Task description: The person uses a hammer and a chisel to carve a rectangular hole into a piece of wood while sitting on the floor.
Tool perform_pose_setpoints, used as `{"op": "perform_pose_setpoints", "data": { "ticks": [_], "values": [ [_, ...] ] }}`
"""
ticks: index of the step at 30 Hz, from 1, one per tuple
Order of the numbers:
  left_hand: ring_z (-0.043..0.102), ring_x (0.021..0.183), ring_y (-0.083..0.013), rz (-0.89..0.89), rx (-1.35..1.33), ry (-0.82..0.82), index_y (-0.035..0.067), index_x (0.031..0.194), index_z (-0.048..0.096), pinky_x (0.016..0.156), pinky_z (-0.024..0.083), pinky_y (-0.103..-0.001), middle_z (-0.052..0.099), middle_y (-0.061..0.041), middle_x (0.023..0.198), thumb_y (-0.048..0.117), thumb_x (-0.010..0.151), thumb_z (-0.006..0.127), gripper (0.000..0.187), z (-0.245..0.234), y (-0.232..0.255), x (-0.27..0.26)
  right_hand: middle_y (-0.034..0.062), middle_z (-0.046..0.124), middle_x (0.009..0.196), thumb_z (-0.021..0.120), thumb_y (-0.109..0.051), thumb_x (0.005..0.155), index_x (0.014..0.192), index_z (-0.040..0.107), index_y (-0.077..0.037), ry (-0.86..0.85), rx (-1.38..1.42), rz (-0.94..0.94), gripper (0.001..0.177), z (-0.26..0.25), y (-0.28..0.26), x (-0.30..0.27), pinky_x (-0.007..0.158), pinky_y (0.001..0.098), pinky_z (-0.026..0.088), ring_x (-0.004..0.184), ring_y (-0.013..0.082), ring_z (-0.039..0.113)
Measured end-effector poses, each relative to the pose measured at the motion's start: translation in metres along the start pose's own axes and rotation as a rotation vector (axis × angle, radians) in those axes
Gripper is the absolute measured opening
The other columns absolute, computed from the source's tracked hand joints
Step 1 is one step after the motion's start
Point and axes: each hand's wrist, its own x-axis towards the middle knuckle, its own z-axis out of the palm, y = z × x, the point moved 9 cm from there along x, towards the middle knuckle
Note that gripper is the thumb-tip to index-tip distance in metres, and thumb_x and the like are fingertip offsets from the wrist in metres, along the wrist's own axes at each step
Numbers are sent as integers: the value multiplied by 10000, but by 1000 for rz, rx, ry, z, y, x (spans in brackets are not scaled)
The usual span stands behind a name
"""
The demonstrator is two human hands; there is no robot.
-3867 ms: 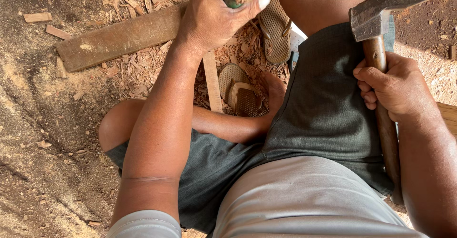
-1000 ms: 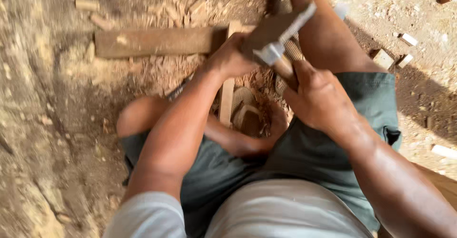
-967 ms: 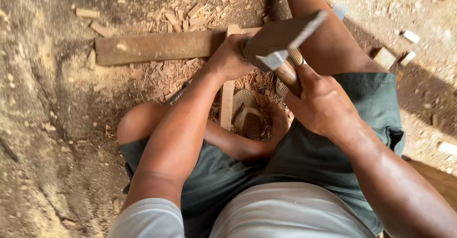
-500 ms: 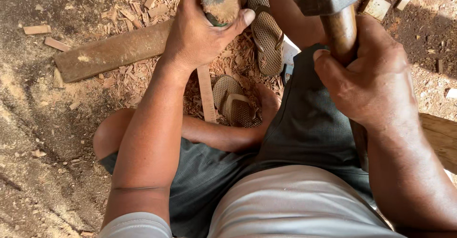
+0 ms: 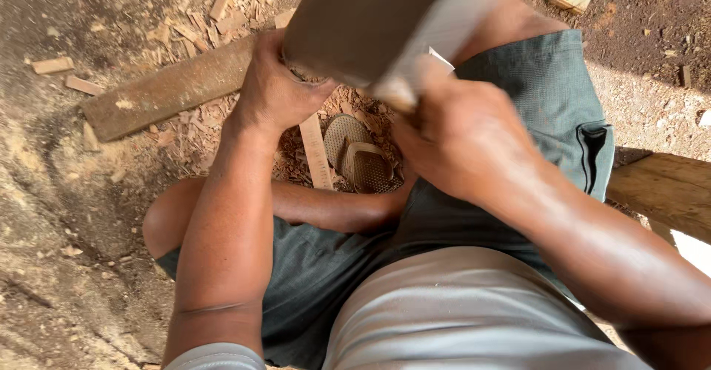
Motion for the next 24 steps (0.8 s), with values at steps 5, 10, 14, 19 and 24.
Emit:
{"op": "perform_pose_setpoints", "data": {
  "ticks": [5, 10, 14, 19, 24],
  "values": [
    [739, 859, -229, 115, -74, -54, 49, 1137, 596, 744, 658, -389, 698, -141, 953, 204, 927, 804, 334, -12, 23, 19, 237, 670, 774, 764, -139, 893, 1083, 510, 10, -1, 32, -80, 351, -6, -12, 14, 587, 538, 519, 757, 482, 660],
    [750, 1006, -238, 257, -27, 6, 47, 1289, 572, 822, 643, -344, 702, -148, 1104, 105, 986, 812, 391, -10, 25, 9, 233, 693, 796, 740, -156, 878, 1193, 512, 13, -42, 65, -114, 424, 1, -22, 11, 608, 536, 537, 748, 471, 673],
    [743, 1100, -192, -62, -222, -58, 98, 1339, 614, 850, 649, -308, 720, -99, 1199, 151, 969, 774, 407, 5, -4, 2, 269, 683, 802, 742, -155, 874, 1292, 481, 36, -69, -63, -123, 529, 1, -22, 26, 616, 542, 543, 760, 481, 675],
    [721, 1066, -266, -247, 23, -14, 41, 1274, 638, 903, 588, -389, 733, -155, 1188, 309, 816, 931, 606, 4, -30, 3, 270, 691, 898, 695, -159, 883, 1355, 523, 20, 20, -31, -28, 533, -7, -18, 13, 654, 491, 561, 791, 431, 717],
    [745, 956, -228, -65, -82, -52, 78, 1190, 661, 863, 610, -378, 757, -120, 1078, 312, 864, 855, 445, 10, 8, 20, 280, 675, 834, 725, -160, 917, 1124, 592, 23, -77, -320, -94, 307, 9, -27, 34, 695, 520, 547, 779, 454, 683]
  ]
}}
